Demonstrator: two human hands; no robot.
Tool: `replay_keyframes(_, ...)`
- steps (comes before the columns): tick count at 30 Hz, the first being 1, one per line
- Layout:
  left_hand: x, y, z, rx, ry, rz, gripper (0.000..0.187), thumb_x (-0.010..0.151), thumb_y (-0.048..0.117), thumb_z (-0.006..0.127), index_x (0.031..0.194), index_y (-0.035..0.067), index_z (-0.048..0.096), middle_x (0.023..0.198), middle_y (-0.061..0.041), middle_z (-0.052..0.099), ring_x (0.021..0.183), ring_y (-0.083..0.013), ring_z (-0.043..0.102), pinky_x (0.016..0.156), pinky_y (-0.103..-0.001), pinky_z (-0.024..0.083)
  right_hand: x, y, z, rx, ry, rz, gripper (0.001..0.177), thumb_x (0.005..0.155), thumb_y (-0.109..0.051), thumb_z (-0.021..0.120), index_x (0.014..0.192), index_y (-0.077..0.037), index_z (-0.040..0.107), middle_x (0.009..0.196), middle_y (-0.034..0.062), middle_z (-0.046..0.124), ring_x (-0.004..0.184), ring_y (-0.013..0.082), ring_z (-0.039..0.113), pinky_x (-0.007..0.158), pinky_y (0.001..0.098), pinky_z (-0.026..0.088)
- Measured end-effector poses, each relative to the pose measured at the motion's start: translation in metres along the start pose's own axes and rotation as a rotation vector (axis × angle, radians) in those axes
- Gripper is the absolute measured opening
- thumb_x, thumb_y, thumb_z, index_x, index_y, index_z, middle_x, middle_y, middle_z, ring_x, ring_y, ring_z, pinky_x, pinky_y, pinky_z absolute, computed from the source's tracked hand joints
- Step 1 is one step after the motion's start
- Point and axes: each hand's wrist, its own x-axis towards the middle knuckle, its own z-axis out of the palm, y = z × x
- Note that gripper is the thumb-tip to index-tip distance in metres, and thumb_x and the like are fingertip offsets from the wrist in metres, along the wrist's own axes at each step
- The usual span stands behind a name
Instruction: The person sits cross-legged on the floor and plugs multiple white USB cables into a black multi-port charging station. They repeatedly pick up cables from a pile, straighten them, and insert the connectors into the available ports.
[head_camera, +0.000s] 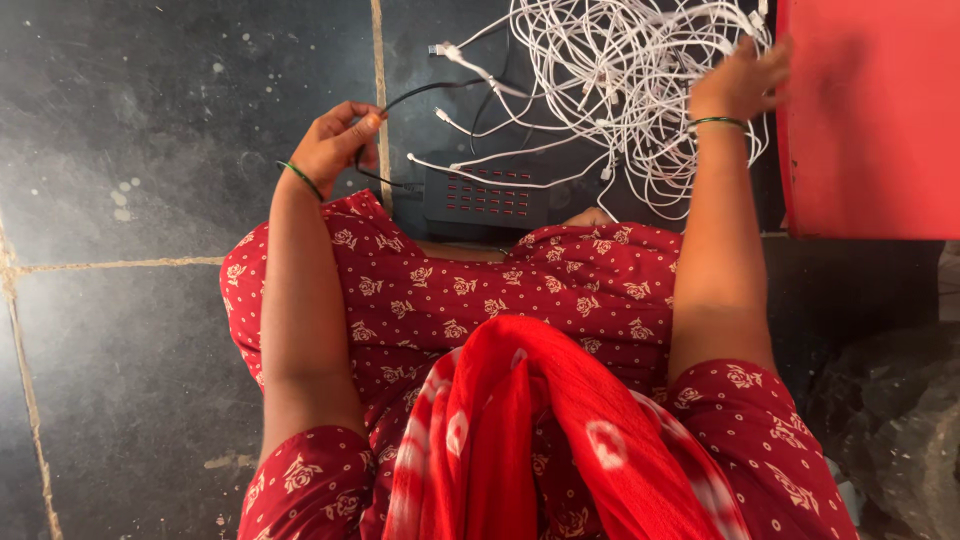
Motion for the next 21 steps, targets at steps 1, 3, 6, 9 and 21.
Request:
replay_keyframes(1, -0.006, 0.007, 0.004, 0.017, 0.031, -0.034, 0.022, 0.105, 0.021, 0.067, 0.123, 0.008, 0.072, 0.085, 0.0, 0.057, 0.07, -0.0108, 0.055, 0.062, -0.026, 0.047, -0.007, -0.016, -0.009, 0.324, -0.152, -0.078, 0.049, 0.083, -0.014, 0.076, 0.129, -0.014, 0.06, 0.144, 0.0234, 0.047, 0.122, 0.0374, 0.062, 0.097, 0.0543, 0.048)
replay_keyframes(3, -0.017, 0.019, 0.009, 0.07, 0.072, -0.01, 0.025, 0.106, 0.023, 0.066, 0.121, 0.005, 0.075, 0.079, -0.001, 0.056, 0.068, -0.0102, 0.053, 0.064, -0.028, 0.046, -0.022, -0.069, -0.048, 1.377, -0.427, 0.027, 0.062, 0.084, -0.001, 0.056, 0.145, -0.005, 0.045, 0.148, 0.0151, 0.047, 0.137, 0.0261, 0.059, 0.096, 0.0404, 0.055)
replay_keyframes(6, -0.033, 0.026, 0.004, -0.012, 0.077, 0.216, 0.022, 0.101, 0.019, 0.066, 0.113, 0.0, 0.067, 0.09, 0.0, 0.063, 0.078, -0.0108, 0.059, 0.079, -0.032, 0.052, -0.055, -0.127, -0.118, 0.652, -0.507, -0.809, 0.061, 0.092, -0.024, 0.08, 0.144, -0.025, 0.048, 0.161, 0.0038, 0.043, 0.151, 0.0254, 0.039, 0.116, 0.0756, 0.013)
replay_keyframes(9, -0.047, 0.024, -0.016, -0.254, 0.043, 0.379, 0.021, 0.107, 0.019, 0.06, 0.113, 0.0, 0.068, 0.085, -0.002, 0.064, 0.078, -0.0138, 0.062, 0.094, -0.038, 0.059, -0.079, -0.165, -0.151, 0.773, -0.54, -1.0, 0.092, 0.065, -0.031, 0.086, 0.147, -0.015, 0.048, 0.155, 0.0116, 0.047, 0.142, 0.0386, 0.038, 0.106, 0.0767, 0.008)
replay_keyframes(21, -0.118, -0.02, -0.098, -0.753, 0.35, 0.338, 0.022, 0.116, 0.023, 0.053, 0.111, 0.005, 0.063, 0.085, -0.004, 0.065, 0.085, -0.0199, 0.065, 0.098, -0.044, 0.056, -0.055, -0.113, -0.038, 0.565, -0.701, -0.602, 0.028, 0.103, -0.026, 0.059, 0.123, -0.007, 0.06, 0.103, 0.0207, 0.075, 0.097, 0.0418, 0.071, 0.091, 0.0611, 0.044)
